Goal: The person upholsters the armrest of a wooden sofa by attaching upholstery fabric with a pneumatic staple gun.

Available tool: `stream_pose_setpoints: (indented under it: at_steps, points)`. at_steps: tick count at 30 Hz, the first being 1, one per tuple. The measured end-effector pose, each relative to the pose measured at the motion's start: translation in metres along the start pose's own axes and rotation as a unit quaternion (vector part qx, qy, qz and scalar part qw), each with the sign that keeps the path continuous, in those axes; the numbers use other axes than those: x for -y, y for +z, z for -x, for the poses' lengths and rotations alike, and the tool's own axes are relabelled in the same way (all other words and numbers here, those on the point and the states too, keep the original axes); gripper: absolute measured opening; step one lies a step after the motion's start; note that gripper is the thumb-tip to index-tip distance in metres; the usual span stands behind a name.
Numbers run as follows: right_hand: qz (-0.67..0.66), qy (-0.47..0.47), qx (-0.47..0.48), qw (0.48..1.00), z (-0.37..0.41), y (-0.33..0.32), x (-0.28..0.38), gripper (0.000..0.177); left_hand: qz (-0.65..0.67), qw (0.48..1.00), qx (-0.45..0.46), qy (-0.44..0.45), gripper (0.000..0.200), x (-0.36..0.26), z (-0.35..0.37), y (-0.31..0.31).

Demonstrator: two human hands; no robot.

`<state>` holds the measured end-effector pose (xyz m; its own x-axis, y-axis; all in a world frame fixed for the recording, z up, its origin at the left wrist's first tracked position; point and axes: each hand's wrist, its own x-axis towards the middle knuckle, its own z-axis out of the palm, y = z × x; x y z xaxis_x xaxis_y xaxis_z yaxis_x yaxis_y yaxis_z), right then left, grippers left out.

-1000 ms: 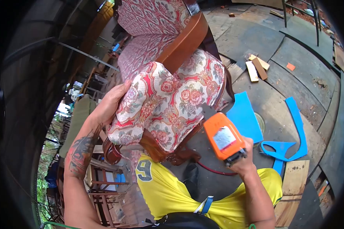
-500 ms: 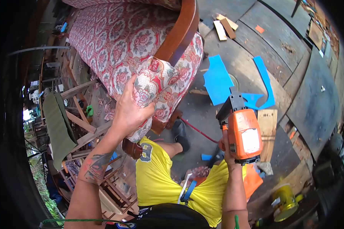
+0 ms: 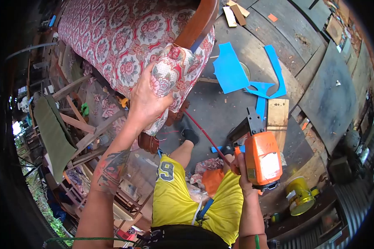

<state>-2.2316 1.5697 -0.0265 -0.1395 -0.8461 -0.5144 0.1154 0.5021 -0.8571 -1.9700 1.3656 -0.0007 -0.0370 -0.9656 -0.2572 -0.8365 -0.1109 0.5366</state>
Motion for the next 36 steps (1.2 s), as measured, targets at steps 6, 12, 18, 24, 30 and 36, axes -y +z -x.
stream_pose_setpoints:
  at_steps: [6,12,18,24,30,36]
  points:
    - [-0.037,0.005,-0.046,0.998,0.028,0.016,0.065,0.018,0.024,0.999,-0.009,0.019,0.08,0.009,0.0,0.0]
    - [-0.013,0.01,-0.107,0.994,0.051,0.057,0.152,0.008,0.099,0.995,0.013,0.007,0.084,0.016,-0.002,-0.007]
    - [0.083,0.021,-0.104,0.991,0.055,0.104,0.225,0.007,0.271,0.956,0.105,-0.027,0.103,0.039,-0.001,-0.014]
    - [0.239,0.072,-0.007,0.968,-0.003,0.156,0.287,0.01,0.465,0.877,0.119,0.014,0.086,0.073,-0.002,0.003]
    - [0.345,0.116,0.077,0.928,-0.081,0.198,0.316,0.016,0.644,0.75,0.108,-0.102,0.055,0.087,-0.009,0.021]
    - [0.457,0.159,0.156,0.861,-0.122,0.219,0.34,0.027,0.697,0.66,0.146,-0.24,0.033,0.091,-0.021,0.021]
